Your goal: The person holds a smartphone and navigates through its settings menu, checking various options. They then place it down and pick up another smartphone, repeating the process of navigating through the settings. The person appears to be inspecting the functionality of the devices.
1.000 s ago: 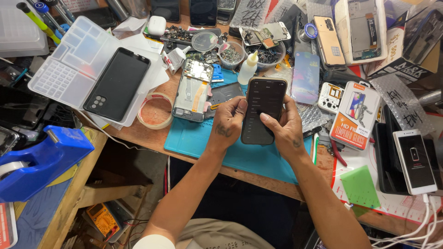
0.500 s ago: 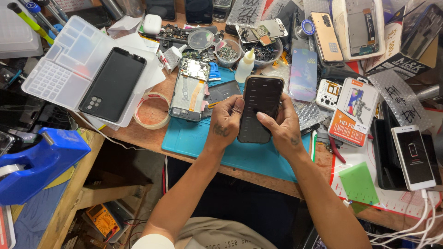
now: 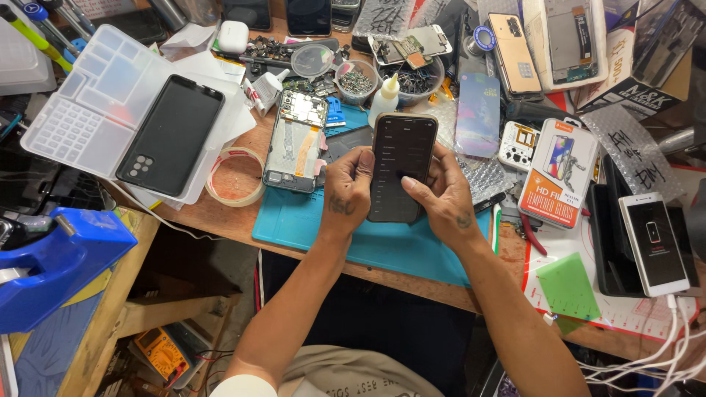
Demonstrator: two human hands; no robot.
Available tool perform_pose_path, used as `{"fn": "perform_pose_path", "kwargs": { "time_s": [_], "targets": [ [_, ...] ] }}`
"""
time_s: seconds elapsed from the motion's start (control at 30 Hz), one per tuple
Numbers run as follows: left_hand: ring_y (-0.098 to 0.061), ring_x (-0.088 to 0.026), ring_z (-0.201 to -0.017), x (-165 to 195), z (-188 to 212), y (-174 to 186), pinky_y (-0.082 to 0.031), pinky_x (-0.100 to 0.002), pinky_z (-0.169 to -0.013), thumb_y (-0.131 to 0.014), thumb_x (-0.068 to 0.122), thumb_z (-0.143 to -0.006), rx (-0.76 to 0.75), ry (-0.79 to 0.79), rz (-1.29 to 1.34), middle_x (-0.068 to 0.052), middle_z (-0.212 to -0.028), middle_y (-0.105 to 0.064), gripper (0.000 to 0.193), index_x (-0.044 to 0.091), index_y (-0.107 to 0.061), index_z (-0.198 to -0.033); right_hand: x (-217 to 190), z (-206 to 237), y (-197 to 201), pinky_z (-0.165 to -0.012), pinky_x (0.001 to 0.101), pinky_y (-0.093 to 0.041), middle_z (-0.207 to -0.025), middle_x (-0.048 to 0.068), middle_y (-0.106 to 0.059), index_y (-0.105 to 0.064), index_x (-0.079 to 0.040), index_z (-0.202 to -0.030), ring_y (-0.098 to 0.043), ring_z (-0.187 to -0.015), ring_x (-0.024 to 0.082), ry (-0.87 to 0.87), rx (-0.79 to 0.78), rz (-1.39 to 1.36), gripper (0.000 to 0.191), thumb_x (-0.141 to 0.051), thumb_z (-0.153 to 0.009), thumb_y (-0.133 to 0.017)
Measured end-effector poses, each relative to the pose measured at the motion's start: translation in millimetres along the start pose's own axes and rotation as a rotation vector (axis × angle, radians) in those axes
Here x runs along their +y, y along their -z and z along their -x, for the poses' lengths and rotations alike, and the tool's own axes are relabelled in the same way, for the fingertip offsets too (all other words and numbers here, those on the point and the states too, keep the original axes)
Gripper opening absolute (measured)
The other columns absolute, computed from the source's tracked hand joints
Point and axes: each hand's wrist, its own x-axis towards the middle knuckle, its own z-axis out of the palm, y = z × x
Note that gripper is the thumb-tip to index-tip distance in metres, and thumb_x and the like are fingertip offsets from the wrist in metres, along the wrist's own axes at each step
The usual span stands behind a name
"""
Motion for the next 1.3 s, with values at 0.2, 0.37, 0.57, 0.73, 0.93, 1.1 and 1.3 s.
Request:
{"fn": "perform_pose_path", "kwargs": {
  "time_s": [0.2,0.37,0.57,0.73,0.93,1.1,1.3],
  "targets": [
    [-0.056,-0.007,-0.067,1.0,-1.1,-0.7,-0.045,-0.025,-0.059,-0.05,0.025,-0.108,0.011,0.012,-0.003,-0.002,-0.074,-0.068,0.035,0.0,-0.073,-0.101,2.3,0.1,3.1,-0.109,0.0338,-0.05,-0.129,0.015,-0.064,-0.039,0.005,-0.151,-0.062,-0.122,0.018,0.041,0.009,0.017,0.061,-0.004,-0.096,-0.064],
    [-0.056,-0.007,-0.067,0.3,1.3,1.3,-0.045,-0.024,-0.059,-0.05,0.025,-0.109,0.002,0.021,0.024,-0.002,-0.075,-0.068,0.035,0.0,-0.073,-0.102,3.7,0.8,6.6,-0.111,0.0325,-0.046,-0.131,0.013,-0.065,-0.044,0.004,-0.149,-0.06,-0.123,0.016,0.0,0.031,-0.011,0.051,-0.005,-0.1,-0.054],
    [-0.057,-0.007,-0.067,-0.7,2.4,0.1,-0.044,-0.024,-0.058,-0.051,0.025,-0.108,0.0,-0.002,0.019,-0.002,-0.075,-0.068,0.034,0.0,-0.073,-0.104,4.0,1.6,9.6,-0.112,0.0318,-0.045,-0.132,0.011,-0.064,-0.049,0.004,-0.148,-0.059,-0.124,0.015,0.001,0.051,-0.031,0.045,-0.01,-0.105,-0.049],
    [-0.057,-0.007,-0.069,-1.4,3.0,0.9,-0.045,-0.024,-0.06,-0.051,0.024,-0.109,-0.015,-0.021,0.029,-0.001,-0.077,-0.068,0.034,0.0,-0.073,-0.103,3.0,1.8,9.2,-0.109,0.0315,-0.049,-0.128,0.012,-0.067,-0.05,0.006,-0.145,-0.062,-0.121,0.016,0.043,0.054,0.066,0.043,-0.006,-0.103,-0.055],
    [-0.056,-0.006,-0.069,-1.7,3.7,0.5,-0.045,-0.024,-0.06,-0.051,0.023,-0.109,-0.02,-0.009,0.039,-0.001,-0.077,-0.068,0.033,-0.001,-0.073,-0.104,-2.0,1.7,6.9,-0.104,0.0289,-0.052,-0.125,0.013,-0.069,-0.048,0.008,-0.143,-0.065,-0.117,0.014,0.081,0.041,0.066,0.043,-0.001,-0.103,-0.06],
    [-0.056,-0.006,-0.069,-2.2,3.7,0.6,-0.045,-0.024,-0.06,-0.051,0.022,-0.109,-0.038,-0.016,0.021,-0.001,-0.077,-0.068,0.032,-0.001,-0.073,-0.105,-11.2,1.1,8.2,-0.102,0.0331,-0.052,-0.122,0.018,-0.062,-0.035,-0.003,-0.157,-0.062,-0.115,0.02,0.157,0.113,0.16,0.064,-0.011,-0.101,-0.066],
    [-0.055,-0.006,-0.072,-4.8,4.8,-3.3,-0.046,-0.024,-0.064,-0.05,0.021,-0.11,-0.072,-0.021,0.035,0.0,-0.08,-0.067,0.03,0.0,-0.072,-0.108,-24.5,1.7,13.1,-0.126,0.0507,-0.032,-0.163,0.027,-0.035,-0.051,-0.006,-0.153,-0.035,-0.154,0.039,0.566,0.139,1.017,0.057,-0.037,-0.106,-0.064]
  ]
}}
